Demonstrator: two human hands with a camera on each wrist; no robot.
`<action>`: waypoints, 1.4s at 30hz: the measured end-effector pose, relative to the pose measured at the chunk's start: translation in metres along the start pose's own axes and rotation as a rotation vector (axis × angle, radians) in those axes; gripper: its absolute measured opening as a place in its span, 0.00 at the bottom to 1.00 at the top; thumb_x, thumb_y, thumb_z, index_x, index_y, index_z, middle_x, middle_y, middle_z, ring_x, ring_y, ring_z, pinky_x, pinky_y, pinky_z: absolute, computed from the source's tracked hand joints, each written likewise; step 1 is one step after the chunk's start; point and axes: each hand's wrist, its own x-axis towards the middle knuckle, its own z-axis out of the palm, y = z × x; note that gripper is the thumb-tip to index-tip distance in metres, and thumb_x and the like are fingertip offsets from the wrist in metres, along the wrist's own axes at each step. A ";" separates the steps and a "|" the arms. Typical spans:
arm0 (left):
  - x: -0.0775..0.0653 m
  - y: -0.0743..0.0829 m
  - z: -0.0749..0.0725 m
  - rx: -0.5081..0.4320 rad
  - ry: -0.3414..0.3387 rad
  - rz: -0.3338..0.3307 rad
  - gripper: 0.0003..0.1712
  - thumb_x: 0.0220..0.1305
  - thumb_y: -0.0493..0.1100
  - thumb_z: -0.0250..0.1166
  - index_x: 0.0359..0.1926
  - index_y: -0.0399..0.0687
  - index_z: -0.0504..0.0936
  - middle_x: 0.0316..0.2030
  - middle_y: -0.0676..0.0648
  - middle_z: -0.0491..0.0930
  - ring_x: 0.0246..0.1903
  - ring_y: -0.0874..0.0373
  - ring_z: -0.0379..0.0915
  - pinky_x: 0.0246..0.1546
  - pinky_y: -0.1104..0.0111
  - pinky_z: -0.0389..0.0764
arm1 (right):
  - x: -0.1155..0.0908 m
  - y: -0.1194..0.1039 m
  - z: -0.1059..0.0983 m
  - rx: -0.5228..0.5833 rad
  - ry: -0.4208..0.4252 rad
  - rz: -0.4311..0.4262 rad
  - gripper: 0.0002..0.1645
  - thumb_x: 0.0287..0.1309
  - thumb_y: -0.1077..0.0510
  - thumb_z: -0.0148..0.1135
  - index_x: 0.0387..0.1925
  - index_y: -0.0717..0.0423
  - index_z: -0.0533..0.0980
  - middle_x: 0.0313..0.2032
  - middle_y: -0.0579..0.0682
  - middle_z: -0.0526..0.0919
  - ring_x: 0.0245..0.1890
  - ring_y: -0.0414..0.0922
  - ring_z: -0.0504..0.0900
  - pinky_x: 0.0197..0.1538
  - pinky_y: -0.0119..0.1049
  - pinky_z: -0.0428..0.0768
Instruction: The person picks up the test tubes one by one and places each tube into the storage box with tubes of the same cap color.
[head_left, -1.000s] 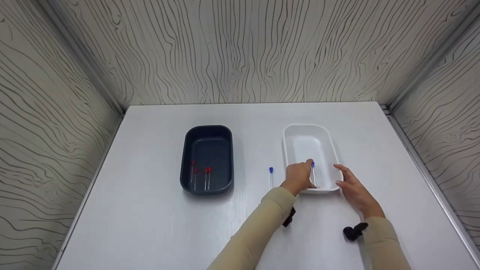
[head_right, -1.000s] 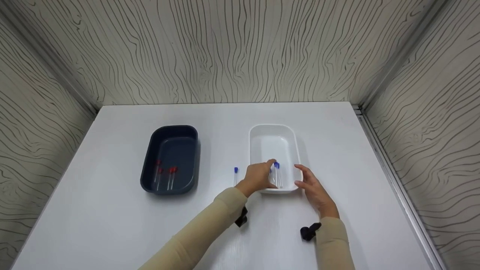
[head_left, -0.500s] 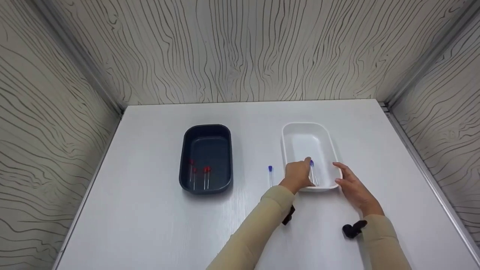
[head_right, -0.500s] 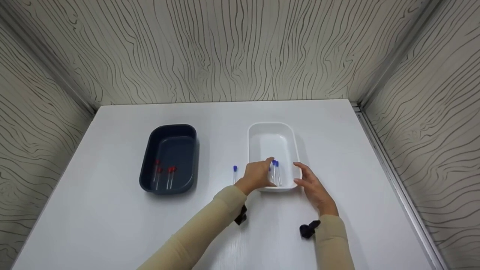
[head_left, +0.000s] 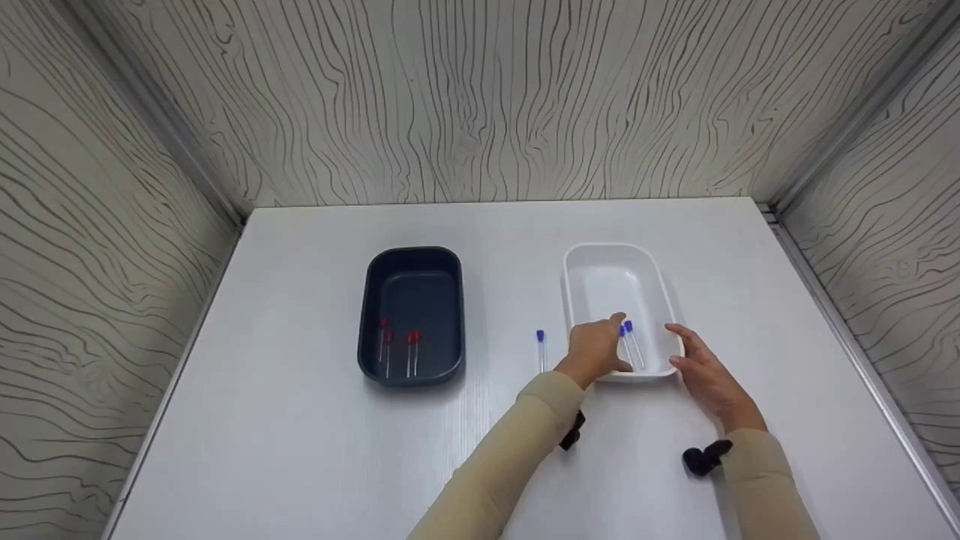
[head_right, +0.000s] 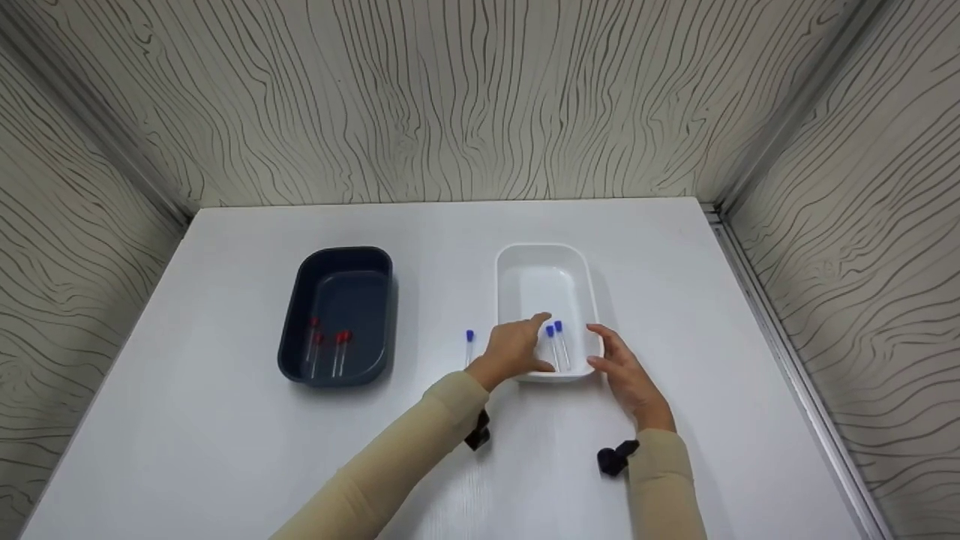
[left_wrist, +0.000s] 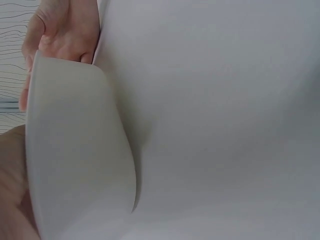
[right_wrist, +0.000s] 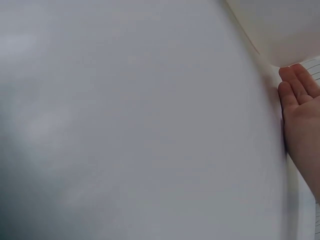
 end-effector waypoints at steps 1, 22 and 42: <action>0.000 0.000 0.000 -0.018 0.004 0.008 0.50 0.44 0.67 0.72 0.68 0.65 0.64 0.48 0.62 0.84 0.41 0.70 0.80 0.38 0.75 0.80 | 0.000 0.000 -0.001 -0.004 0.001 0.003 0.37 0.64 0.71 0.43 0.73 0.54 0.48 0.75 0.60 0.22 0.75 0.56 0.18 0.72 0.57 0.19; -0.023 -0.038 -0.011 -0.396 0.142 0.252 0.28 0.64 0.50 0.64 0.64 0.56 0.71 0.51 0.52 0.82 0.41 0.67 0.77 0.43 0.82 0.77 | -0.004 0.000 -0.002 0.004 0.004 -0.005 0.39 0.64 0.71 0.45 0.74 0.55 0.47 0.74 0.57 0.18 0.72 0.54 0.11 0.70 0.56 0.15; -0.043 -0.081 -0.008 -0.530 0.261 0.281 0.27 0.63 0.47 0.65 0.62 0.49 0.73 0.30 0.50 0.75 0.28 0.68 0.60 0.32 0.82 0.63 | 0.002 0.001 -0.003 0.010 -0.016 -0.015 0.40 0.66 0.70 0.43 0.75 0.56 0.43 0.74 0.54 0.16 0.72 0.52 0.09 0.69 0.56 0.12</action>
